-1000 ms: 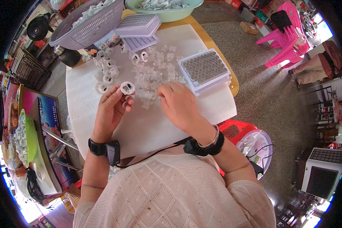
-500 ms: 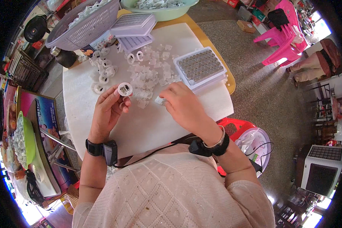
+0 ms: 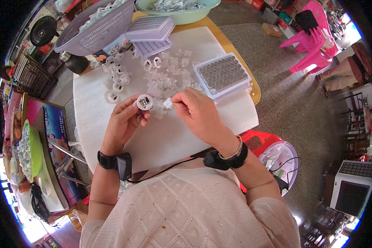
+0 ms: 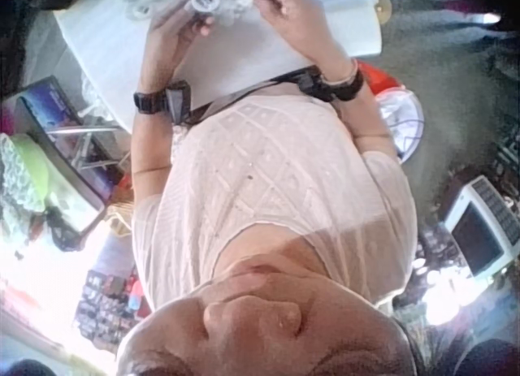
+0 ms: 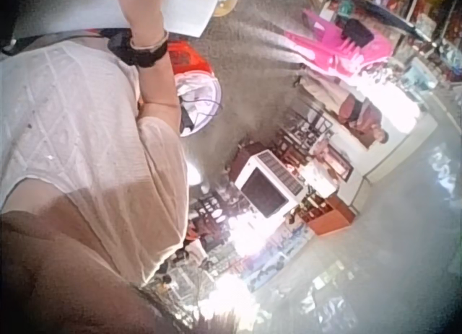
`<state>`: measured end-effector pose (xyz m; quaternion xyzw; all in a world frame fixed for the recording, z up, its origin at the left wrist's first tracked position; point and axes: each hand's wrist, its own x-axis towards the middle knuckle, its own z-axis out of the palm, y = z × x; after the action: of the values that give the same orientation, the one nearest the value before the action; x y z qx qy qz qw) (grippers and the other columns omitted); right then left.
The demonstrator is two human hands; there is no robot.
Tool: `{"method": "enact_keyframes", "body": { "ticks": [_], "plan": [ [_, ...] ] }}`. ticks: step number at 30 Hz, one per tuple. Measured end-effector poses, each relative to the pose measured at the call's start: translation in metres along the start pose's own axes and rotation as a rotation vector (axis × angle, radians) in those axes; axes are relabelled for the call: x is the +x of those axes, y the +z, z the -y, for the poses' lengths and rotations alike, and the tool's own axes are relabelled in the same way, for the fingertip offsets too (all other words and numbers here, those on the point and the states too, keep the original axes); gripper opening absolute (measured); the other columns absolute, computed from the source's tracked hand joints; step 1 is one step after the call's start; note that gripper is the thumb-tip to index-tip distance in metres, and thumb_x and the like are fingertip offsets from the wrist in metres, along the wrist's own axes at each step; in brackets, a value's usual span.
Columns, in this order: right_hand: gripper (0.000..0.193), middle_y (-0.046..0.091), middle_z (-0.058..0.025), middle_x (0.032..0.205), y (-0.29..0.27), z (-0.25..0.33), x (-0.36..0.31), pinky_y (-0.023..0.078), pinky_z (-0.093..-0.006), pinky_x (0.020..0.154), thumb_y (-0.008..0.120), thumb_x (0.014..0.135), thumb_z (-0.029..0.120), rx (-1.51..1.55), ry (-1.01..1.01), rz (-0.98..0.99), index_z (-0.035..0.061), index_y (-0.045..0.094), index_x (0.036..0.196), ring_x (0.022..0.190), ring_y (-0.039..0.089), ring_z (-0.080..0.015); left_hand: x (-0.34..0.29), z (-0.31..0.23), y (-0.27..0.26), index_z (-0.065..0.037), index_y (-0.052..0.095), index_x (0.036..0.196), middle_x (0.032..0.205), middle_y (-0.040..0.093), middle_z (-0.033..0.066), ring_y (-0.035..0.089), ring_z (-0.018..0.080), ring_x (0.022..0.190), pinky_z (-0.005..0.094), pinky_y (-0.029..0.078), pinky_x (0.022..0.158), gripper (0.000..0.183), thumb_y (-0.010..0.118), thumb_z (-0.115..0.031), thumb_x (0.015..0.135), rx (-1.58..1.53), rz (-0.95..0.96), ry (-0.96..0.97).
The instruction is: Assembling small white plastic electronic components and placing them into a specialized sorting tray.
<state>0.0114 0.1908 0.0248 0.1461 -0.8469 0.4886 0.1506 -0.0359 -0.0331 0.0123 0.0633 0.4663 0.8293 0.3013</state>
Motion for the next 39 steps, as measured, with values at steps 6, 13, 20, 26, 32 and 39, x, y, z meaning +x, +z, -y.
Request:
{"method": "enact_keyframes", "body": {
  "ticks": [6, 13, 20, 26, 32, 39],
  "plan": [
    [0.010, 0.060, -0.0104, 0.081, 0.021, 0.019, 0.012, 0.047, -0.0352, 0.062, 0.062, 0.080, 0.001, 0.020, -0.198, -0.067, 0.0026, 0.057, 0.088, 0.072, 0.058, -0.0279, -0.002, 0.001, 0.006, 0.004, 0.052, 0.121, 0.100, 0.063, 0.0109, 0.063, 0.0155, 0.081, 0.0252, 0.053, 0.064, 0.031, 0.048, -0.013, 0.096, 0.052, -0.001, -0.021],
    [0.013, 0.060, -0.0119, 0.084, 0.026, 0.019, 0.013, 0.048, -0.0362, 0.065, 0.060, 0.080, -0.001, 0.008, -0.208, -0.062, 0.0019, 0.057, 0.092, 0.076, 0.059, -0.0297, -0.003, -0.001, 0.005, 0.002, 0.054, 0.121, 0.101, 0.063, 0.0092, 0.062, 0.0161, 0.083, 0.0272, 0.053, 0.068, 0.031, 0.051, -0.014, 0.095, 0.060, 0.047, -0.016],
    [0.013, 0.060, -0.0131, 0.085, 0.025, 0.020, 0.011, 0.048, -0.0368, 0.066, 0.059, 0.080, -0.002, 0.034, -0.172, -0.071, 0.0015, 0.056, 0.092, 0.076, 0.059, -0.0299, -0.002, 0.000, 0.004, 0.002, 0.054, 0.122, 0.101, 0.063, 0.0096, 0.062, 0.0166, 0.083, 0.0277, 0.053, 0.068, 0.031, 0.051, -0.013, 0.095, 0.049, 0.055, -0.021],
    [0.013, 0.060, -0.0123, 0.086, 0.025, 0.019, 0.013, 0.047, -0.0363, 0.065, 0.058, 0.080, -0.002, 0.034, -0.174, -0.065, 0.0018, 0.056, 0.092, 0.076, 0.058, -0.0294, -0.002, 0.003, 0.000, 0.002, 0.055, 0.121, 0.100, 0.064, 0.0098, 0.063, 0.0167, 0.083, 0.0282, 0.053, 0.067, 0.030, 0.051, -0.013, 0.095, 0.089, 0.065, -0.014],
    [0.012, 0.060, -0.0115, 0.086, 0.023, 0.020, 0.010, 0.047, -0.0365, 0.066, 0.059, 0.080, -0.002, 0.025, -0.188, -0.066, 0.0024, 0.056, 0.091, 0.076, 0.058, -0.0290, 0.000, 0.003, 0.001, 0.003, 0.055, 0.120, 0.101, 0.064, 0.0103, 0.063, 0.0165, 0.084, 0.0273, 0.053, 0.067, 0.030, 0.050, -0.011, 0.095, 0.014, 0.024, 0.031],
    [0.012, 0.059, -0.0116, 0.085, 0.024, 0.021, 0.011, 0.047, -0.0366, 0.065, 0.059, 0.080, -0.002, 0.020, -0.169, -0.063, 0.0028, 0.055, 0.090, 0.076, 0.058, -0.0297, -0.001, 0.001, 0.004, 0.003, 0.055, 0.120, 0.101, 0.064, 0.0100, 0.063, 0.0156, 0.083, 0.0271, 0.053, 0.067, 0.030, 0.051, -0.012, 0.095, 0.035, 0.032, 0.014]
  ]
}}
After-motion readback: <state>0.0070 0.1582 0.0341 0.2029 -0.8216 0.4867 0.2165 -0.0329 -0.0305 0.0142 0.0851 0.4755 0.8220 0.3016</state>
